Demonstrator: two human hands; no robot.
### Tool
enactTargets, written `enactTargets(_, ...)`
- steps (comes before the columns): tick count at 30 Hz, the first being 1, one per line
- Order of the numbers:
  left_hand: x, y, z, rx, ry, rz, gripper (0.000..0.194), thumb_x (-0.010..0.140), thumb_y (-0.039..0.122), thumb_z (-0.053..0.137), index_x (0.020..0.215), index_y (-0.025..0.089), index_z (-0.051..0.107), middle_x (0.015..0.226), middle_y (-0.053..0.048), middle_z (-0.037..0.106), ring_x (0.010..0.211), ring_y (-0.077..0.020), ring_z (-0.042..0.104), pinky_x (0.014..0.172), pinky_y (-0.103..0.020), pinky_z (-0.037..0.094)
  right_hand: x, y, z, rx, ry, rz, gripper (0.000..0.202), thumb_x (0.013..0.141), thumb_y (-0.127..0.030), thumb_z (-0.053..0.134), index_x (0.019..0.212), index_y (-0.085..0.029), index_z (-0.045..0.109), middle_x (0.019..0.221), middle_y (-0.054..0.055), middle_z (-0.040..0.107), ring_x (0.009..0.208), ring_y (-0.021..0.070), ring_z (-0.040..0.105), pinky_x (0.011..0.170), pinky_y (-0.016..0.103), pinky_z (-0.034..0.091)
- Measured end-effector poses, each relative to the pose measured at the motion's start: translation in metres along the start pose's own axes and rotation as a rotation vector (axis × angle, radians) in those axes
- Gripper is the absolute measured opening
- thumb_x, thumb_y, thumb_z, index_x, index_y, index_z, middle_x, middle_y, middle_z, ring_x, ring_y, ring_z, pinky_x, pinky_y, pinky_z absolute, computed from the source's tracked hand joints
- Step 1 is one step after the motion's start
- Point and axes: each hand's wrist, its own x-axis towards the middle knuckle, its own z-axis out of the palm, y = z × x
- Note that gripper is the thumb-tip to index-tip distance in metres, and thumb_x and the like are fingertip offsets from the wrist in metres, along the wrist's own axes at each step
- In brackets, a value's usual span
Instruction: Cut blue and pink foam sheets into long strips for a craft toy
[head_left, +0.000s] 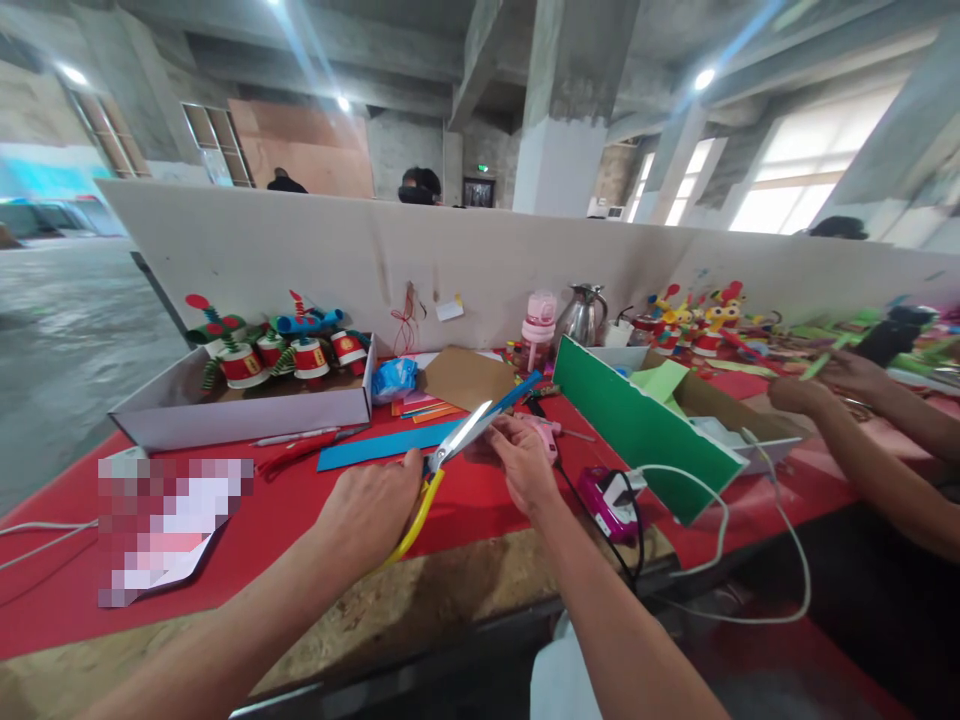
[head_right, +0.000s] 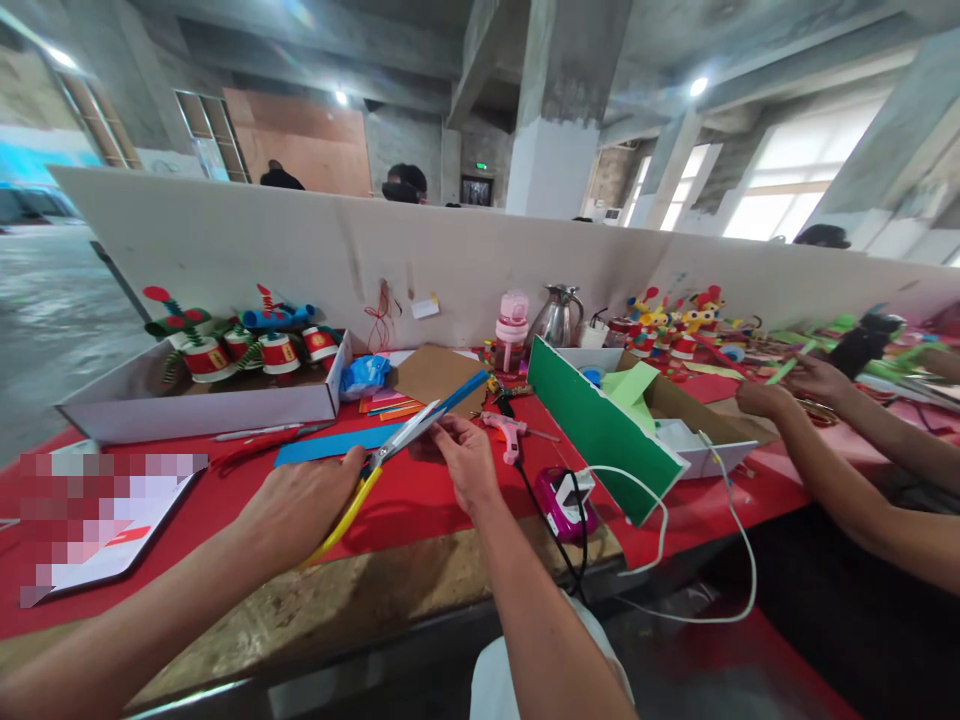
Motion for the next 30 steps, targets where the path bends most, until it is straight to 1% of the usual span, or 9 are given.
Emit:
enactTargets(3, 0.002, 0.0, 0.002, 0.001, 0.023, -0.001, 0.034, 0.09, 0.005, 0.03, 0.114, 0.007, 0.054, 0.089, -0.02, 0.071, 0.082, -0.0323, 0.072, 0.067, -0.04, 0.055, -0.001, 0.001, 0.0, 0.003, 0.011, -0.003, 0.039, 0.058, -0.048, 0.087, 0.075, -0.019, 0.067, 0.064, -0.001, 0.071, 0.061, 0.019, 0.072, 0.069, 0.037, 0.063)
enactTargets(6, 0.004, 0.0, 0.004, -0.005, 0.039, 0.0, 0.034, 0.09, 0.005, 0.03, 0.113, 0.007, 0.054, 0.087, -0.019, 0.071, 0.08, -0.032, 0.072, 0.065, -0.039, 0.054, -0.001, 0.0, 0.0, 0.003, 0.027, -0.007, 0.038, 0.058, -0.048, 0.087, 0.073, -0.019, 0.067, 0.066, -0.001, 0.072, 0.064, 0.0196, 0.072, 0.071, 0.038, 0.062)
enactTargets(10, 0.004, 0.001, 0.007, -0.014, 0.054, 0.0, 0.032, 0.089, 0.006, 0.032, 0.111, 0.008, 0.055, 0.089, -0.02, 0.071, 0.078, -0.0315, 0.072, 0.067, -0.039, 0.053, 0.0, 0.0, 0.0, 0.002, 0.036, 0.002, 0.04, 0.058, -0.052, 0.085, 0.069, -0.019, 0.065, 0.066, 0.0, 0.072, 0.07, 0.0221, 0.073, 0.073, 0.04, 0.062)
enactTargets(14, 0.004, 0.003, 0.01, -0.014, 0.069, 0.004, 0.033, 0.09, 0.007, 0.029, 0.111, 0.009, 0.054, 0.088, -0.02, 0.071, 0.08, -0.0302, 0.072, 0.068, -0.038, 0.053, 0.0, 0.001, -0.001, -0.003, 0.053, -0.009, 0.041, 0.057, -0.054, 0.084, 0.067, -0.02, 0.064, 0.062, -0.001, 0.07, 0.073, 0.0233, 0.073, 0.074, 0.041, 0.062)
enactTargets(20, 0.005, 0.004, 0.009, -0.03, 0.042, -0.007, 0.03, 0.091, 0.009, 0.029, 0.111, 0.01, 0.053, 0.087, -0.018, 0.071, 0.084, -0.0305, 0.072, 0.068, -0.036, 0.053, -0.002, 0.002, 0.0, -0.016, -0.001, -0.006, 0.039, 0.061, -0.053, 0.083, 0.074, -0.02, 0.068, 0.072, 0.001, 0.073, 0.077, 0.0227, 0.073, 0.075, 0.04, 0.062)
enactTargets(23, 0.005, 0.005, 0.006, -0.032, 0.021, -0.002, 0.029, 0.092, 0.01, 0.03, 0.111, 0.01, 0.052, 0.089, -0.018, 0.071, 0.085, -0.0307, 0.072, 0.07, -0.037, 0.054, -0.003, 0.002, 0.0, -0.024, -0.005, -0.001, 0.039, 0.062, -0.053, 0.083, 0.075, -0.02, 0.068, 0.072, 0.001, 0.073, 0.077, 0.0223, 0.073, 0.075, 0.04, 0.062)
enactTargets(26, 0.005, 0.006, 0.006, -0.035, 0.022, 0.0, 0.03, 0.09, 0.008, 0.031, 0.111, 0.01, 0.052, 0.089, -0.019, 0.071, 0.085, -0.0301, 0.072, 0.07, -0.036, 0.054, -0.003, 0.003, 0.0, -0.034, 0.001, 0.01, 0.04, 0.06, -0.054, 0.084, 0.073, -0.02, 0.067, 0.071, 0.0, 0.073, 0.075, 0.0224, 0.073, 0.074, 0.04, 0.062)
enactTargets(30, 0.006, 0.007, 0.007, -0.049, 0.022, 0.011, 0.031, 0.09, 0.006, 0.029, 0.112, 0.01, 0.051, 0.085, -0.018, 0.071, 0.084, -0.0319, 0.072, 0.067, -0.038, 0.054, -0.002, 0.003, 0.002, -0.022, 0.008, 0.006, 0.043, 0.057, -0.056, 0.084, 0.07, -0.02, 0.065, 0.069, -0.001, 0.073, 0.072, 0.0222, 0.073, 0.073, 0.04, 0.062)
